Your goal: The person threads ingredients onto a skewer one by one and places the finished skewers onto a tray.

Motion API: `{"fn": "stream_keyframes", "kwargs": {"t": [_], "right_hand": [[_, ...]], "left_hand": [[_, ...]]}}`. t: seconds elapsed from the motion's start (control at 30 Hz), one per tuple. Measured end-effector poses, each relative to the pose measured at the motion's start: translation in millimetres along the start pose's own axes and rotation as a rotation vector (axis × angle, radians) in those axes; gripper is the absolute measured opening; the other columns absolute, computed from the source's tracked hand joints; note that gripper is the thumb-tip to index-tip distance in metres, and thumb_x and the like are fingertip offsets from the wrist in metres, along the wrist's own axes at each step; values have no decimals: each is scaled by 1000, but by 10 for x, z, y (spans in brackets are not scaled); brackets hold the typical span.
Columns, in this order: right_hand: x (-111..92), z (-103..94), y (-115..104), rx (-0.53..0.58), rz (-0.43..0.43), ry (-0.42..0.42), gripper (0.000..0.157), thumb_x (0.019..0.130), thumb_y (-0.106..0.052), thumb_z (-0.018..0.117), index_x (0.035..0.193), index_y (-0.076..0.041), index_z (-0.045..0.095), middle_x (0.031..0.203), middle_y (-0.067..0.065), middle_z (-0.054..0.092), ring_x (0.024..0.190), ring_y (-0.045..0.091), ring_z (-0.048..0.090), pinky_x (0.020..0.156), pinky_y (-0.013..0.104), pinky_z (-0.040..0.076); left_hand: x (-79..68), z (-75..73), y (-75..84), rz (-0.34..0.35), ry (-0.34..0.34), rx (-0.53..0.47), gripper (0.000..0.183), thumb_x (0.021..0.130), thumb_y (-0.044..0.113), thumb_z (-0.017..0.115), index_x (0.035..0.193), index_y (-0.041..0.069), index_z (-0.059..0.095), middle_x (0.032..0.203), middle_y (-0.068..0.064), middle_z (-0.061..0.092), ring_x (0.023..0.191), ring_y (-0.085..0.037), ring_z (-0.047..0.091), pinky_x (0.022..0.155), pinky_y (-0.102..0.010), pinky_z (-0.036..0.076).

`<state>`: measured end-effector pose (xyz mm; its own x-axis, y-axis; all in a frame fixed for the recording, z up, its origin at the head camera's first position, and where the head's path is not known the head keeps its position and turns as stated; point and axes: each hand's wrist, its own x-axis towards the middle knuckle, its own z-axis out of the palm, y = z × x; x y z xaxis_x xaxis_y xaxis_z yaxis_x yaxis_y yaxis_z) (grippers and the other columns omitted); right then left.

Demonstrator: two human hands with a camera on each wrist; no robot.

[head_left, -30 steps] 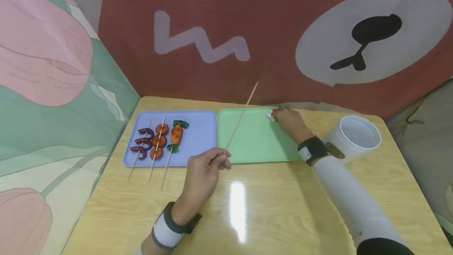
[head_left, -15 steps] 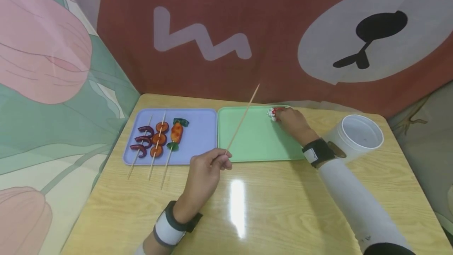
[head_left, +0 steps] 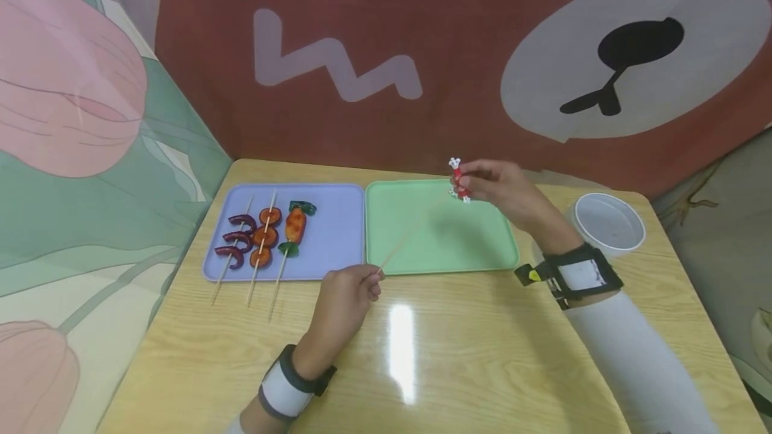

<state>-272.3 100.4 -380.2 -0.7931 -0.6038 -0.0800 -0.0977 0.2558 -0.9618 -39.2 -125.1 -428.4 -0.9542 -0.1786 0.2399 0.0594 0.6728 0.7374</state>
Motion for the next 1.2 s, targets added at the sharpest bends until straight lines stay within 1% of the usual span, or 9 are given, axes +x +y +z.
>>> {"fn": "stream_keyframes", "kwargs": {"t": [0.1,0.23,0.3,0.43,0.63,0.73,0.8,1.03,1.2], "right_hand": [[-76,38,-135,92,-13,-34,50,89,-30,66,127,1,57,121,15,61,103,18,64,92,26,51],[-147,76,-253,196,-34,-77,53,90,-25,65,131,7,53,120,15,60,102,22,62,95,27,50],[-172,86,-286,196,-38,-78,52,90,-25,65,131,6,53,119,13,61,103,24,61,94,25,50],[-197,97,-306,162,-58,-50,47,90,-24,65,127,3,56,117,14,62,105,30,60,92,26,51],[-227,93,-287,81,-76,-13,40,89,-25,67,122,-3,60,113,16,63,101,29,62,90,26,52],[-254,98,-295,54,-75,-2,43,88,-27,67,123,-3,60,111,16,64,102,33,60,89,26,53],[-268,104,-302,34,-78,5,44,88,-28,67,124,-3,60,109,13,65,102,35,60,89,27,53],[-277,134,-323,-30,-104,43,42,88,-30,68,122,-7,63,108,7,67,95,21,64,87,28,53],[-258,154,-319,-31,-126,63,41,87,-30,68,120,-5,64,106,5,68,93,21,64,85,27,53]], "left_hand": [[-9,3,-1,10,4,49,10,85,-2,66,88,2,74,74,-2,71,63,-4,62,53,-11,51],[-6,-4,10,31,26,95,13,82,-6,67,86,4,75,73,-1,71,62,-4,61,53,-12,51],[-6,-8,18,36,36,108,14,81,-6,67,85,5,75,72,1,71,62,-3,61,53,-12,51],[-10,-18,39,39,46,120,15,80,-7,68,85,5,75,71,0,71,60,-3,60,53,-12,51],[-11,-24,63,64,59,154,15,79,-7,68,84,6,75,69,2,70,60,-2,60,54,-14,51],[-15,-18,68,65,58,172,14,80,-6,68,85,6,75,70,1,71,60,-3,60,54,-14,51],[-22,-14,69,61,54,177,14,80,-5,68,85,5,75,72,-1,71,61,-3,60,54,-14,51],[-34,-14,79,62,61,189,13,81,-5,68,86,5,75,72,-1,71,60,-2,60,53,-13,51],[-40,-17,87,73,80,201,13,80,-5,69,86,5,75,72,0,72,60,-2,61,53,-14,51]]}}
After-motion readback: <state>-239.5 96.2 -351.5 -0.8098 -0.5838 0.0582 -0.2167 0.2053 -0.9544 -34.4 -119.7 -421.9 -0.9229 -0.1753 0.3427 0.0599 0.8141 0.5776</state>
